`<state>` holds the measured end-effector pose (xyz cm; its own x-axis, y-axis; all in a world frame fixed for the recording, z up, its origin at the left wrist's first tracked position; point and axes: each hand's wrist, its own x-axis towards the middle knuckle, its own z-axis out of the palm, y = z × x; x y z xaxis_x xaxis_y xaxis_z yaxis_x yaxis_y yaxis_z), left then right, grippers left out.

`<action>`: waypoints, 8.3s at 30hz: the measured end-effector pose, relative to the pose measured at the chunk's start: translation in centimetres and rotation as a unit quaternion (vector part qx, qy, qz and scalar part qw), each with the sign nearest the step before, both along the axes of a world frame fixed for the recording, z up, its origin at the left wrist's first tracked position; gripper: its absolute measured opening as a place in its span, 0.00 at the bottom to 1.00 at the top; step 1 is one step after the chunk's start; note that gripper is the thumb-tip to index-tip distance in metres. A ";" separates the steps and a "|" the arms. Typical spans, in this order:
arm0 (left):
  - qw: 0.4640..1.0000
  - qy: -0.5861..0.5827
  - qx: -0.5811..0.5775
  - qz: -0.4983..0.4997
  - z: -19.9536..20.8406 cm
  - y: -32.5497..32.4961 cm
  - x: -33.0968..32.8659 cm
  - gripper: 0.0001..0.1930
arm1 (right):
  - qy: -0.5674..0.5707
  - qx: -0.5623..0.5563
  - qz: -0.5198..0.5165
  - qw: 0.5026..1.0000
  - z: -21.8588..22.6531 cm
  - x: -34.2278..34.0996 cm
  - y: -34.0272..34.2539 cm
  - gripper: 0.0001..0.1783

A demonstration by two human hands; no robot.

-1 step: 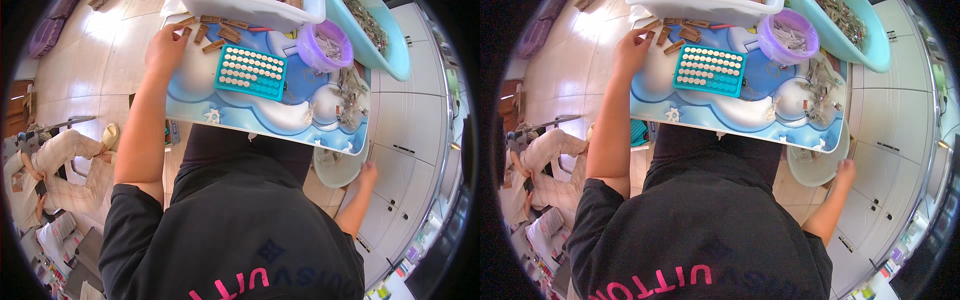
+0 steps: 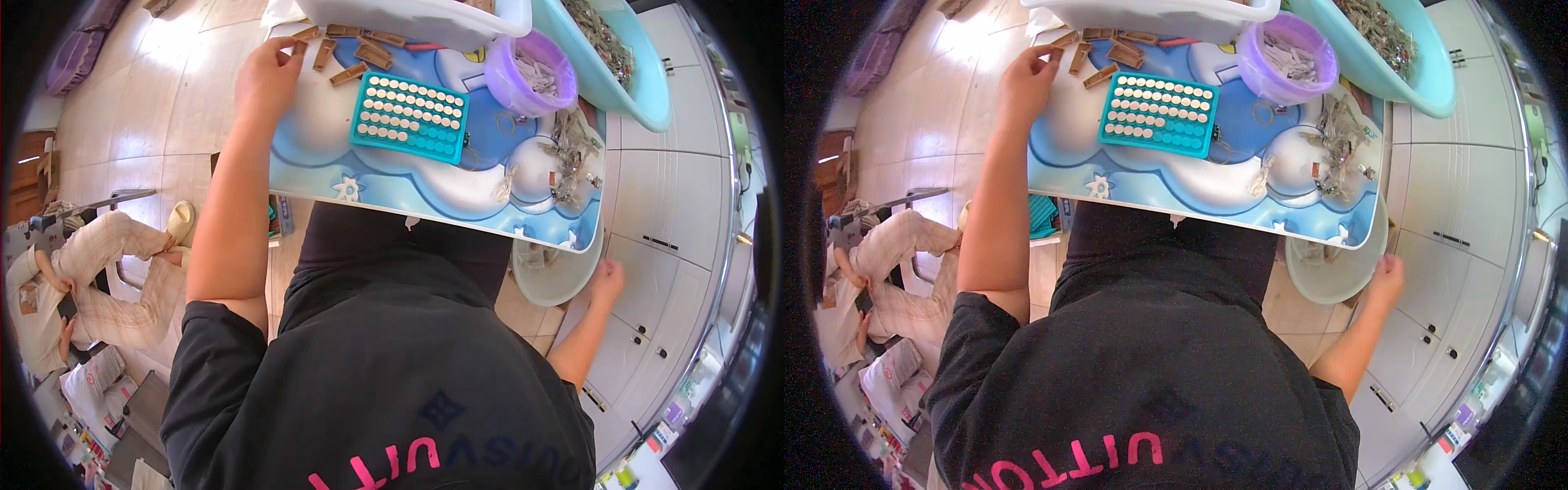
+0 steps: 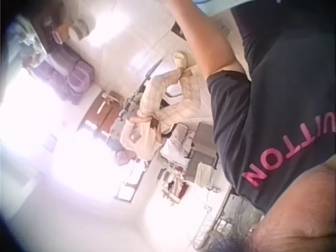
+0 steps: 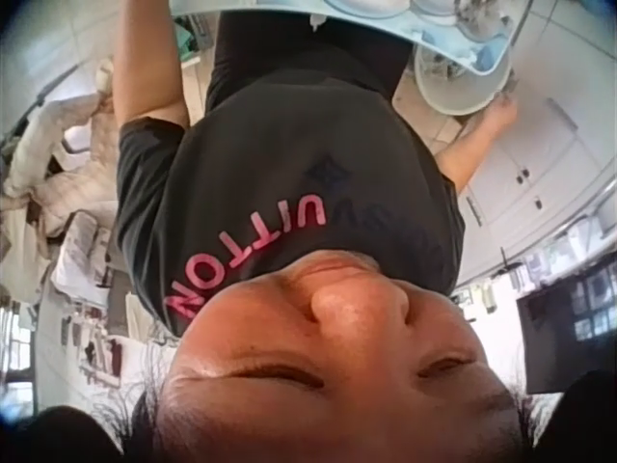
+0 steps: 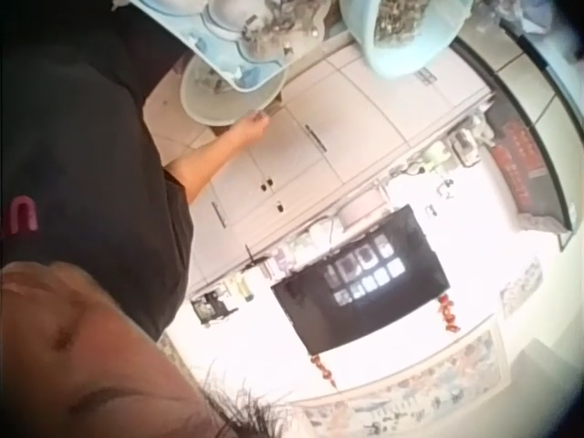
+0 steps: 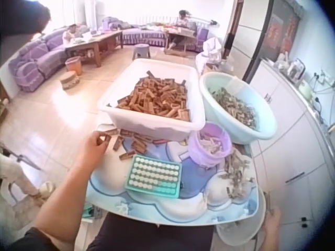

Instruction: The person assembles small metal parts onto a wooden or cardboard strip by hand.

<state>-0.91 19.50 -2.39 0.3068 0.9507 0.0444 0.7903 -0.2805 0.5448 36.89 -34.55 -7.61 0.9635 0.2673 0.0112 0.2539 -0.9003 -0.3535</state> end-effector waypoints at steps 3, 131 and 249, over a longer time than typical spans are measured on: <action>0.942 -0.319 -0.093 0.046 -0.1 -0.1 -0.9 0.16 | -0.038 0.185 0.065 0.980 5.4 -5.6 8.5 0.08; 0.672 -0.565 -0.479 -0.019 3.7 -18.2 2.7 0.14 | -0.037 0.265 0.489 0.830 9.1 -24.2 26.8 0.23; 0.576 -0.584 -0.569 0.061 0.5 -15.5 0.4 0.11 | 0.003 0.308 0.577 0.757 7.2 -22.5 33.5 0.08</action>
<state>-0.52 4.04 -1.91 0.6267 0.5795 -0.5210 -0.3251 0.8020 0.5011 14.37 -1.01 -0.38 0.0941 0.8766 0.4719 0.7418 0.2544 -0.6205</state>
